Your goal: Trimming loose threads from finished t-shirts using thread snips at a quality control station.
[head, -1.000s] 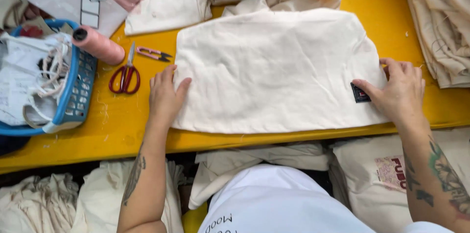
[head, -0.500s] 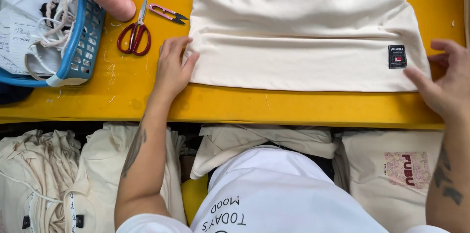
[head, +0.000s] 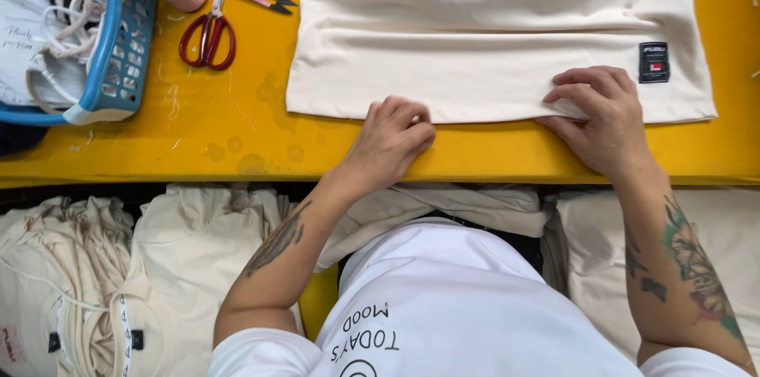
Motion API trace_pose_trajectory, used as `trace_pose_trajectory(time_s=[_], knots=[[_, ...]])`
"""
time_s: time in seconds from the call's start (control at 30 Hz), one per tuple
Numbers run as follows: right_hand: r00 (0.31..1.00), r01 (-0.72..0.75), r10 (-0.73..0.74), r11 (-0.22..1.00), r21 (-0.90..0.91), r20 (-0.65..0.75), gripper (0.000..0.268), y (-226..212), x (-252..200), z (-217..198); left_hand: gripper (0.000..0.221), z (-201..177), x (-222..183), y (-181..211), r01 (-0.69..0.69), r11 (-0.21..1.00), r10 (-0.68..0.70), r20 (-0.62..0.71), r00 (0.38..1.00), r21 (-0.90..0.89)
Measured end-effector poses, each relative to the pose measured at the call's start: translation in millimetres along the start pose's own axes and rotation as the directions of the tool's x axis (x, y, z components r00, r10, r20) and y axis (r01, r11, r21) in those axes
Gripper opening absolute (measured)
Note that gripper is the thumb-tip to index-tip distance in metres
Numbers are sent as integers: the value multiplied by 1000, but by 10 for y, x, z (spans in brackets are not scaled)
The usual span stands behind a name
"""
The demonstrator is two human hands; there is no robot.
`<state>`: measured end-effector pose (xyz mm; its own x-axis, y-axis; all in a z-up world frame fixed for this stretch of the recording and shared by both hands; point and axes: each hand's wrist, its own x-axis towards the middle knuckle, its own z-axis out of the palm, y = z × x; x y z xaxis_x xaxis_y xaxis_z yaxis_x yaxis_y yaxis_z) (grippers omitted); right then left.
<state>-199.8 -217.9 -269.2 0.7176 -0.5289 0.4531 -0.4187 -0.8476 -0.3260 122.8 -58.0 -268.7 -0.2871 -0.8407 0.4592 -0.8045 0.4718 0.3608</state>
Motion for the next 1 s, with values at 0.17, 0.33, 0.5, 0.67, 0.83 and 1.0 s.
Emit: trace_pose_trajectory(time_s=[0.17, 0.33, 0.5, 0.67, 0.83, 1.0], knots=[[998, -10, 10, 1000, 2, -61, 14, 56, 49, 79, 19, -757, -388, 183, 271, 843, 38, 555, 831, -464], [988, -122, 115, 991, 62, 104, 9, 41, 183, 0, 24, -1038, -496, 148, 516, 830, -323, 572, 754, -211], [970, -145, 127, 987, 72, 209, 10, -217, 290, -136, 19, -411, -232, 132, 266, 962, -251, 183, 951, -65], [997, -20, 11, 993, 116, 80, 21, -440, 181, 174, 13, 288, -110, -54, 131, 987, -139, 76, 987, 96], [992, -104, 88, 977, 184, 95, 24, -702, 323, 264, 18, -351, -364, 178, 115, 971, -34, 351, 936, -211], [994, -95, 85, 979, 180, 64, 23, -764, 423, 428, 16, -1107, -668, 309, 458, 808, -141, 633, 761, -371]])
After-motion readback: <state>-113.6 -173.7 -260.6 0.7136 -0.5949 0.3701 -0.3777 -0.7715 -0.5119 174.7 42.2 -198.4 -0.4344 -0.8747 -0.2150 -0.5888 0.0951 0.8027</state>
